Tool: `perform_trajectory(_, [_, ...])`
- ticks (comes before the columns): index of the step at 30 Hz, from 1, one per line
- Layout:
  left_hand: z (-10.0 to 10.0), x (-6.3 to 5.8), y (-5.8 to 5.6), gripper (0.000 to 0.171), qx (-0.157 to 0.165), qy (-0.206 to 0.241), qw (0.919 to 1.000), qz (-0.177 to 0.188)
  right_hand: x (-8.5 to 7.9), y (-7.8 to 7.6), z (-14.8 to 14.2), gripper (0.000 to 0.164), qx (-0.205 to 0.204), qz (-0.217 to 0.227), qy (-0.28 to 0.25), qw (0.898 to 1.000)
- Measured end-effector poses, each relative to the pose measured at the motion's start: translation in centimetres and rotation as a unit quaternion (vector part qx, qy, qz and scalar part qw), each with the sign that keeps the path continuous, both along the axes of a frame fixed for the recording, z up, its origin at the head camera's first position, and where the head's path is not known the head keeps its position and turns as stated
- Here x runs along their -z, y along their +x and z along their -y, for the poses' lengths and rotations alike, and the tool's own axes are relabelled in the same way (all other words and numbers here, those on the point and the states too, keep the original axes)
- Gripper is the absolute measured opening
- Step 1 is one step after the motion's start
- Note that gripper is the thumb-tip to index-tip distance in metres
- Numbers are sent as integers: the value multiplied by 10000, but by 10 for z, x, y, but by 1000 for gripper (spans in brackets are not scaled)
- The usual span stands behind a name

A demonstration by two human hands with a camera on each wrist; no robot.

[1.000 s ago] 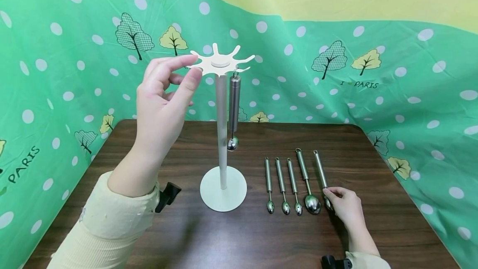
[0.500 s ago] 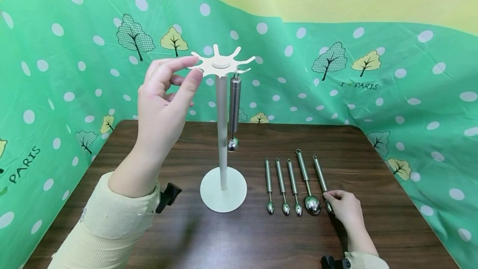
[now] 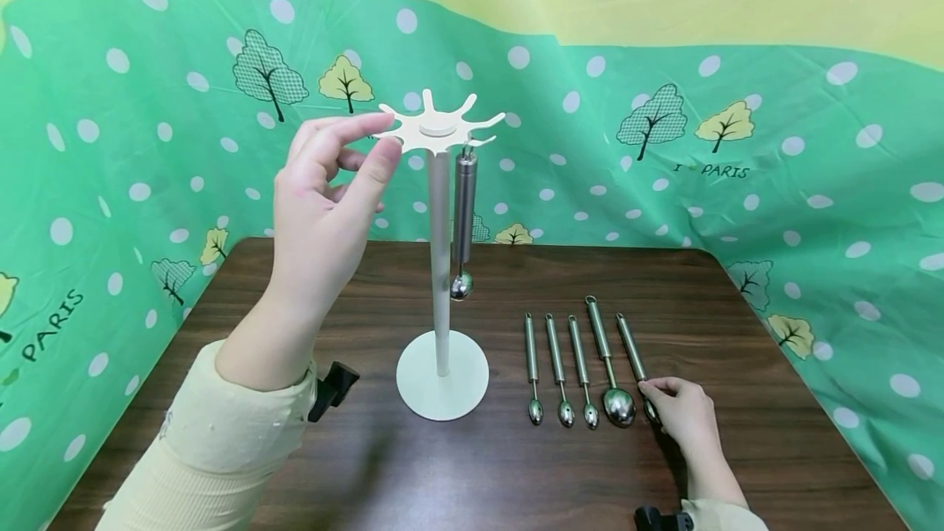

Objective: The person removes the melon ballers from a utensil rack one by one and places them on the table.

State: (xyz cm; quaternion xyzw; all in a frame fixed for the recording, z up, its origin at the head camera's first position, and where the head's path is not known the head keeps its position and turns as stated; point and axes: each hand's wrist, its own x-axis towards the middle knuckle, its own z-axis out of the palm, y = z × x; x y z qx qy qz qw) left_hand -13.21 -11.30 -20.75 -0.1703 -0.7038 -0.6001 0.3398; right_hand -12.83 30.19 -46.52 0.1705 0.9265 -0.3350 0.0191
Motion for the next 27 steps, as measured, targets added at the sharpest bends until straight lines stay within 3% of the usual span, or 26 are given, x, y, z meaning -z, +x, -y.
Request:
perform_trajectory(18, [0,1,0,27,-18,-22,10000,-22,5,2,3,42,290,-172,-240,9991])
perform_trajectory(27, [0,0,-1,27,-18,-17,10000,-29,3,4,0,51,470,-108,-350,9982])
